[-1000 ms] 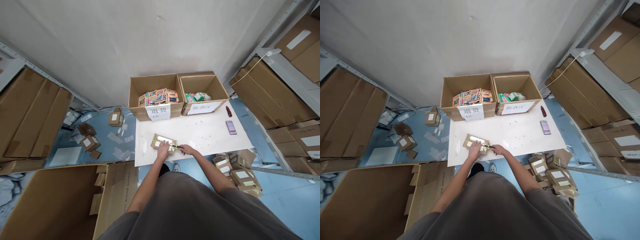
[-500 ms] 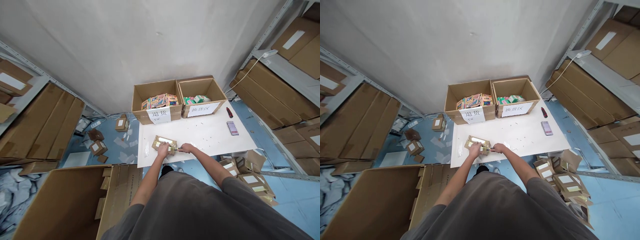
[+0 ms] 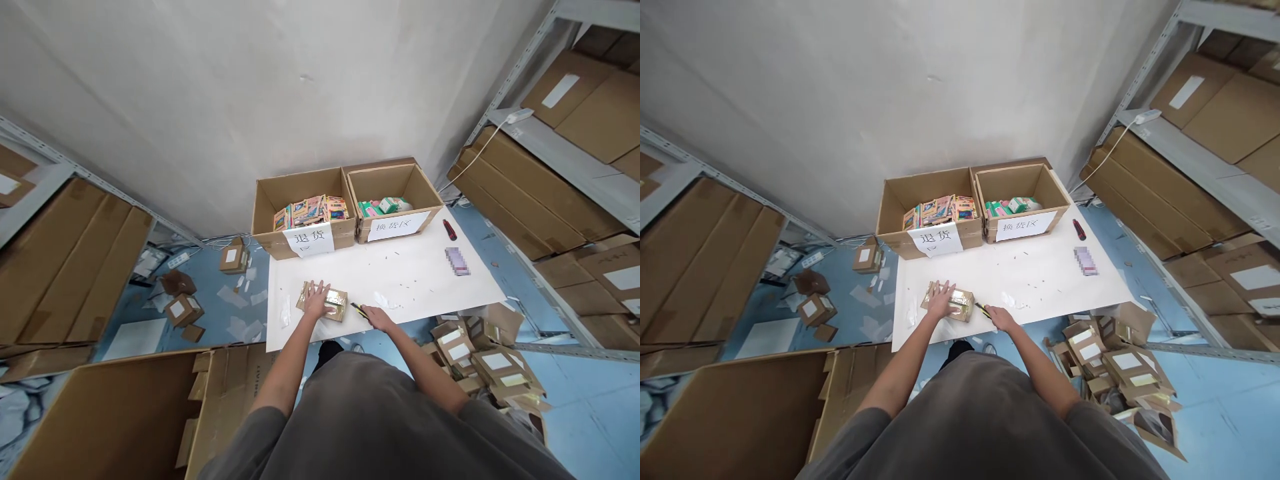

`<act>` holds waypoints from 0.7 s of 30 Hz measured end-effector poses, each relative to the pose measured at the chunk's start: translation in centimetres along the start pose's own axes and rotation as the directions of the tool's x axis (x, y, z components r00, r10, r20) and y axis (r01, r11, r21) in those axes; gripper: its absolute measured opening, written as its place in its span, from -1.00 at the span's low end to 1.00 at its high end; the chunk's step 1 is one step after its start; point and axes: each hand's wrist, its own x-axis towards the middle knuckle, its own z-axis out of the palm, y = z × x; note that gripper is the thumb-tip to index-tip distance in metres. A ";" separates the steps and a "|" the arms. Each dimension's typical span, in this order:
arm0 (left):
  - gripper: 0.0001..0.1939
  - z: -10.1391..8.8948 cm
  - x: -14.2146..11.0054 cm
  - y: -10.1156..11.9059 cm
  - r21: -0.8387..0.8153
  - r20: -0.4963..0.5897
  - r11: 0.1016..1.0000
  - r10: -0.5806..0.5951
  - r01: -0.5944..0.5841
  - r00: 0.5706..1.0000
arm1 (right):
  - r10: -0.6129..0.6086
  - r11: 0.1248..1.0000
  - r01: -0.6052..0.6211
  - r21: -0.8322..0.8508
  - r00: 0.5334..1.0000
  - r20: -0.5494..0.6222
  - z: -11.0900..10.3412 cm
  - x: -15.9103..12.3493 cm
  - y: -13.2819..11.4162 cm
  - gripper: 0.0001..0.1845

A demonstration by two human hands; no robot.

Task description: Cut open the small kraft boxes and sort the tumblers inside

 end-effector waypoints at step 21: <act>-0.48 3.1 -1.5 0.9 -0.053 -0.268 0.998 -0.037 0.024 0.963 | -0.037 0.884 -0.080 -0.460 0.970 -0.239 2.5 0.3 0.8 -0.66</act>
